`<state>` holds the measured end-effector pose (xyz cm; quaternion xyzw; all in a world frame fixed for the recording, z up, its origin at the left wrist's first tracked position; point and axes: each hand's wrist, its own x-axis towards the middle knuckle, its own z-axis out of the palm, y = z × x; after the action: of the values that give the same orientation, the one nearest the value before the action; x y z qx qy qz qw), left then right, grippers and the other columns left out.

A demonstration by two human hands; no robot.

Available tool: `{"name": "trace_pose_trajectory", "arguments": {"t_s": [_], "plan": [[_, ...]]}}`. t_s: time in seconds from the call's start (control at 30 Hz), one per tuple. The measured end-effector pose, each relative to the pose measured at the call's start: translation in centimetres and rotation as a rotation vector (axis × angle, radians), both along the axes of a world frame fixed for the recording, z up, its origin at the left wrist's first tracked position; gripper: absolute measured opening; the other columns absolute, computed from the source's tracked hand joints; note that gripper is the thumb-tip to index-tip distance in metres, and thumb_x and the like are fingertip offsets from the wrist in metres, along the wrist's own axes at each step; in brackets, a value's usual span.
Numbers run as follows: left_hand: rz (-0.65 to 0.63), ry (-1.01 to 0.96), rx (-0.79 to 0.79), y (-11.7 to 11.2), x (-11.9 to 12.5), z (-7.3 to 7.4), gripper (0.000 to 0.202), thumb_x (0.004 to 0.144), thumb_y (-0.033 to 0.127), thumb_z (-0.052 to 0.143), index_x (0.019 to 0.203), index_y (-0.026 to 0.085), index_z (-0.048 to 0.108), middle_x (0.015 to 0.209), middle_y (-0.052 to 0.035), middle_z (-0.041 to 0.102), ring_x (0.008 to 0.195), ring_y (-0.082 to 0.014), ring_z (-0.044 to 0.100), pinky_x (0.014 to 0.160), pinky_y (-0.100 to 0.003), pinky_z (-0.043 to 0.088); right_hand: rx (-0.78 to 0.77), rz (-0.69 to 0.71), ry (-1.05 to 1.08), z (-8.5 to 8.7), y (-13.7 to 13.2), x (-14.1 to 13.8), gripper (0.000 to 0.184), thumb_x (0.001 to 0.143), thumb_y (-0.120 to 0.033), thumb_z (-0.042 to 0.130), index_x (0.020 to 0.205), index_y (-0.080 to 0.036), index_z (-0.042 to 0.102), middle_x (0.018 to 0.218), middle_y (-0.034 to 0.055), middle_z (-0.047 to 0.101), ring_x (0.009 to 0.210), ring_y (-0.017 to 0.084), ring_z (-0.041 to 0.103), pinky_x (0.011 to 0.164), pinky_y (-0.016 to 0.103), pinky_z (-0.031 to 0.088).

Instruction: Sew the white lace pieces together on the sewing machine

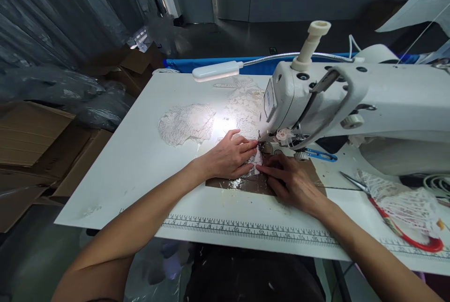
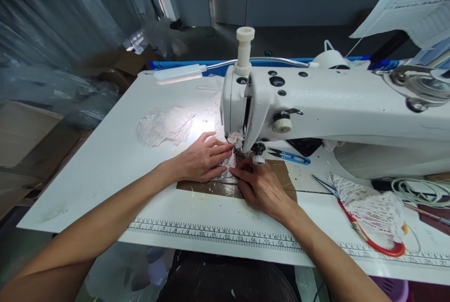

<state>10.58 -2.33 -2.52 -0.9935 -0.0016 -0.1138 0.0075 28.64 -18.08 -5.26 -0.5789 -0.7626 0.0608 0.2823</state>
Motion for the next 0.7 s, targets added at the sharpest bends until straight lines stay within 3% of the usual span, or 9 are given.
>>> {"name": "trace_pose_trajectory", "arguments": {"t_s": [0.43, 0.7], "plan": [[0.016, 0.012, 0.107, -0.7, 0.1, 0.2, 0.038, 0.096, 0.035, 0.039, 0.117, 0.011, 0.059, 0.13, -0.0145, 0.055, 0.108, -0.0272, 0.056, 0.107, -0.054, 0.03, 0.013, -0.016, 0.035, -0.2, 0.0, 0.0, 0.034, 0.086, -0.016, 0.052, 0.113, -0.025, 0.069, 0.107, 0.0101, 0.06, 0.094, 0.024, 0.058, 0.081, 0.045, 0.052], [0.015, -0.016, 0.119, -1.2, 0.2, 0.1, 0.033, 0.095, 0.028, 0.038, 0.113, 0.011, 0.06, 0.114, -0.0122, 0.06, 0.091, -0.0216, 0.057, 0.104, -0.05, 0.034, 0.017, 0.014, 0.054, -0.4, 0.1, 0.2, 0.032, 0.088, -0.019, 0.052, 0.114, -0.024, 0.069, 0.103, 0.0101, 0.06, 0.094, 0.023, 0.059, 0.082, 0.044, 0.052]]}}
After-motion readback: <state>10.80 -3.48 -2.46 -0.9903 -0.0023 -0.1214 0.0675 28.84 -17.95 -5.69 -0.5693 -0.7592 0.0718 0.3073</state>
